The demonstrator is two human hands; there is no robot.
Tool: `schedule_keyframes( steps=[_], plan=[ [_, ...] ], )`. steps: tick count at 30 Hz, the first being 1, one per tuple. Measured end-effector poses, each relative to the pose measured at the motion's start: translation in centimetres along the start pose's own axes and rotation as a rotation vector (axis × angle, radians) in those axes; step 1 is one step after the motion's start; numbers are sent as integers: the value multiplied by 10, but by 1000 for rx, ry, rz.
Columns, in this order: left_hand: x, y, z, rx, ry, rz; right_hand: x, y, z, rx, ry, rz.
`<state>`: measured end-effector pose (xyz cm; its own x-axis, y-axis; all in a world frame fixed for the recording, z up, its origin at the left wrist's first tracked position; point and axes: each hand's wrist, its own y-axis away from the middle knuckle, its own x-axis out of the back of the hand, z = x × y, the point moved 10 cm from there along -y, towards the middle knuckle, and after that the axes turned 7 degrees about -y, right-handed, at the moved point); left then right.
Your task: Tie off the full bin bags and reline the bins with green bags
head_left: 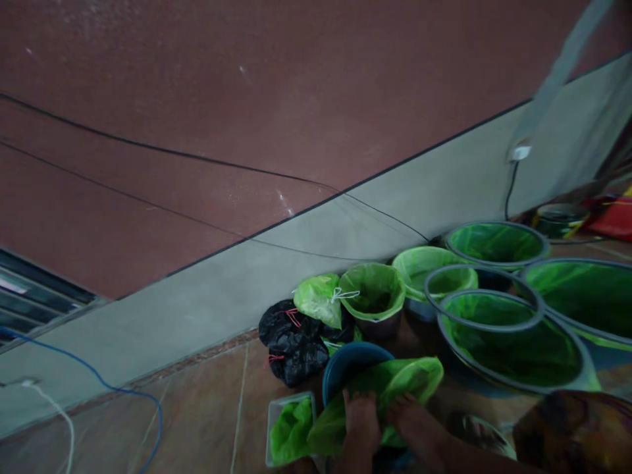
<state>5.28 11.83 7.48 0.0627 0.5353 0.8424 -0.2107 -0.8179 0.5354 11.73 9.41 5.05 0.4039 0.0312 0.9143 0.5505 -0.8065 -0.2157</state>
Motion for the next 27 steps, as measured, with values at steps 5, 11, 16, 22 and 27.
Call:
schedule_keyframes(
  steps=[5,11,16,22,27],
  plan=[
    [16,6,-6,106,123,131,-10,-1,7,-152,-149,-45],
    [52,23,-20,158,259,392,35,-8,-10,-142,-325,-4],
    [73,32,-35,138,456,549,72,-16,-24,-111,-366,-90],
    [95,39,-48,98,640,590,99,-28,-20,-148,-424,-125],
    [87,32,-49,48,724,469,113,-33,-8,-237,-497,-180]
  ],
)
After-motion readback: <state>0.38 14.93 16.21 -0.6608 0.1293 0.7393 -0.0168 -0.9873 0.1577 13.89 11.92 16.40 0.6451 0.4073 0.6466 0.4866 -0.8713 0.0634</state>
